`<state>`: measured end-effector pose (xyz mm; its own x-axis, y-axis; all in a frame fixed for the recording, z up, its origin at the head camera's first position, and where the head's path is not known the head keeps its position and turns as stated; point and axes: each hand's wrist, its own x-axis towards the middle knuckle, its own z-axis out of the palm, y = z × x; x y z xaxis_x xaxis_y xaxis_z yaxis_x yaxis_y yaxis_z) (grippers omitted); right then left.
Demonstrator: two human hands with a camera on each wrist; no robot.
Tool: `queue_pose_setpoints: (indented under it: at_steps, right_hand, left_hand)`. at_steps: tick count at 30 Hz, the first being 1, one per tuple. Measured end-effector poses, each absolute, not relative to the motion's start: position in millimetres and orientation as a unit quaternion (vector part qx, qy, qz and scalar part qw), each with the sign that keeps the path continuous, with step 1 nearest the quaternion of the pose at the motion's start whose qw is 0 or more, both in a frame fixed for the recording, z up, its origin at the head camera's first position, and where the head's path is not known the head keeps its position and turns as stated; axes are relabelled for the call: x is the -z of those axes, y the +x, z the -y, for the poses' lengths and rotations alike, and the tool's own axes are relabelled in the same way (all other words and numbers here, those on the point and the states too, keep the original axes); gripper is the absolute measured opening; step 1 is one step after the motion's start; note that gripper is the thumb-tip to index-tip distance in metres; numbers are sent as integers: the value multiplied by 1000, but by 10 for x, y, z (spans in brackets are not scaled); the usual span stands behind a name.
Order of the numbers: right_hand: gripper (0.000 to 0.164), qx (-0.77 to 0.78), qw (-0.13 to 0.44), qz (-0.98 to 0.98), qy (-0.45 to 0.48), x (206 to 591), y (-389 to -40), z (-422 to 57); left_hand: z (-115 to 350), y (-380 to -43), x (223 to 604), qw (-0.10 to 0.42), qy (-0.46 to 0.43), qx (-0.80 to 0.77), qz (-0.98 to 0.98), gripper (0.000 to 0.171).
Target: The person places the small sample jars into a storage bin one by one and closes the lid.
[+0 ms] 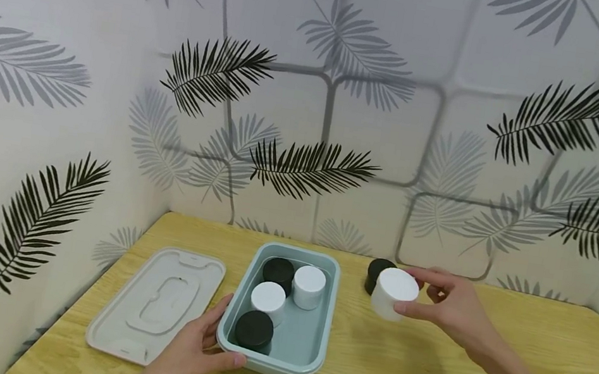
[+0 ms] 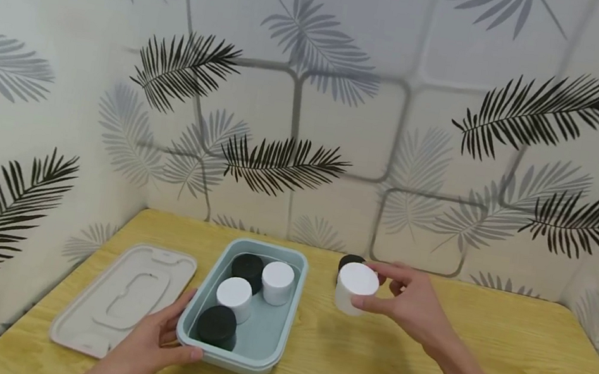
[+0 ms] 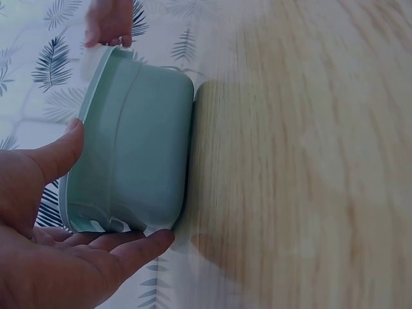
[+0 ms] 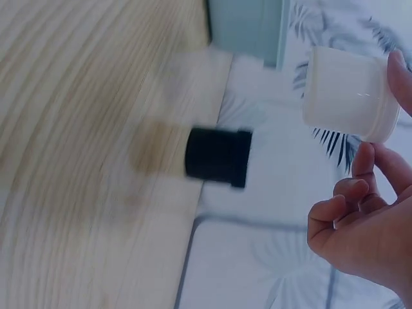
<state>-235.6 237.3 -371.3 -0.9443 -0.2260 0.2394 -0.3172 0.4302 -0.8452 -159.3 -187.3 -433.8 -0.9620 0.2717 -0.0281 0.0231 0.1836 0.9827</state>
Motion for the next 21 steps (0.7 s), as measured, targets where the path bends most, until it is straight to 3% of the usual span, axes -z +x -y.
queue_pose_setpoints:
  at_steps: [21]
  right_hand:
    - [53, -536, 27, 820, 198, 3701, -2279, -1309]
  left_hand:
    - [1870, -1596, 4335, 98, 94, -621, -772, 106]
